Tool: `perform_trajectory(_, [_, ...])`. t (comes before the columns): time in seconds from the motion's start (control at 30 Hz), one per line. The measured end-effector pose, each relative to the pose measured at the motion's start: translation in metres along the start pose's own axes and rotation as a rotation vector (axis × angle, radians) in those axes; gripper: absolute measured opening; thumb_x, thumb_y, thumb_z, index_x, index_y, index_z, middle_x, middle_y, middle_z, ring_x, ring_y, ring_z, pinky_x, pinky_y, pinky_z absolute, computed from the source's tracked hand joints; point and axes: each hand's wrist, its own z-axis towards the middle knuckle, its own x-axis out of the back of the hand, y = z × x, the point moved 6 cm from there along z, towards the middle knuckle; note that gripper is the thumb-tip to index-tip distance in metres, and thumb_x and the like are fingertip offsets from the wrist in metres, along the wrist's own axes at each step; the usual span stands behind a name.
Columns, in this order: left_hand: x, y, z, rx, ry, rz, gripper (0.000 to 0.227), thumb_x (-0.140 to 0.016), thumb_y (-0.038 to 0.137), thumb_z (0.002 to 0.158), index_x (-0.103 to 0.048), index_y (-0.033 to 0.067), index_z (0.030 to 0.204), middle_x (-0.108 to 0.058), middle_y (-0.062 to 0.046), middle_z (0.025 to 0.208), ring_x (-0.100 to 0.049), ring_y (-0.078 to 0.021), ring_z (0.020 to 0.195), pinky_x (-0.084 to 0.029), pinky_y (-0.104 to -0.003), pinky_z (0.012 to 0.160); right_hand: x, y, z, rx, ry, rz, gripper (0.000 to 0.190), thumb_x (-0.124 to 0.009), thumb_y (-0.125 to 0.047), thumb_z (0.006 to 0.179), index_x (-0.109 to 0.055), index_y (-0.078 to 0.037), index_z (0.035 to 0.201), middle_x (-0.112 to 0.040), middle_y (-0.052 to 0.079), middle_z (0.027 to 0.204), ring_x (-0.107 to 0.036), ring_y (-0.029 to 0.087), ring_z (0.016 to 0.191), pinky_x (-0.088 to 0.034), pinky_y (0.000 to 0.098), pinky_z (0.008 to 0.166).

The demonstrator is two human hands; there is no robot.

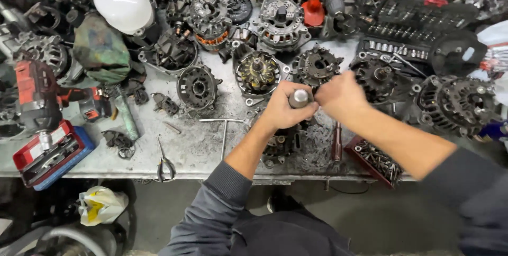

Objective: The person uses a hammer and punch to remove a pin from a circular metal part on a workbench. They then use a hammer to tap a component into place on a larger alternator assembly. The person handles various tools and car parts on a cluttered workbench.

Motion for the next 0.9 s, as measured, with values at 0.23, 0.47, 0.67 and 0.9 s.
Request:
perform_trajectory(0.23, [0.015,0.023,0.003,0.002,0.023,-0.014,0.012,-0.070,0.010,0.077,-0.061,0.0059,0.071,-0.056,0.005,0.062,-0.046,-0.0069,0.055,-0.039,-0.022,0.056,0.115,0.122,-0.099,-0.485,-0.670,0.209,0.049,-0.049,-0.061,0.097,-0.075,-0.021,0.091,-0.078,-0.002,0.075,-0.076,0.018,0.068,-0.059,0.0295,0.064])
perform_trajectory(0.47, [0.009,0.025,0.016,0.009,-0.314,-0.109,0.014,-0.064,0.012,0.076,-0.073,0.0040,0.084,-0.074,-0.002,0.076,-0.063,-0.0114,0.064,-0.051,-0.024,0.065,0.052,0.087,-0.206,-1.002,0.225,1.815,0.013,-0.059,0.000,0.096,-0.063,0.007,0.106,-0.064,0.018,0.091,-0.060,0.025,0.076,-0.048,0.0315,0.072])
perform_trajectory(0.67, [0.007,-0.005,0.011,0.045,-0.039,0.041,0.022,-0.071,0.015,0.077,-0.057,0.0114,0.060,-0.054,0.006,0.053,-0.045,-0.0069,0.046,-0.035,-0.023,0.045,0.106,0.078,-0.158,-0.887,0.255,2.044,0.019,-0.046,0.006,0.092,-0.058,0.006,0.107,-0.052,0.014,0.074,-0.043,0.018,0.058,-0.035,0.0278,0.051])
perform_trajectory(0.9, [0.017,0.007,0.007,0.011,0.091,0.069,0.017,-0.069,0.010,0.075,-0.057,0.0057,0.064,-0.054,0.005,0.056,-0.043,-0.0075,0.050,-0.037,-0.023,0.047,0.095,0.085,-0.146,-0.732,0.155,1.764,0.023,-0.054,-0.009,0.103,-0.066,0.001,0.087,-0.062,0.009,0.069,-0.052,0.017,0.056,-0.042,0.0292,0.053])
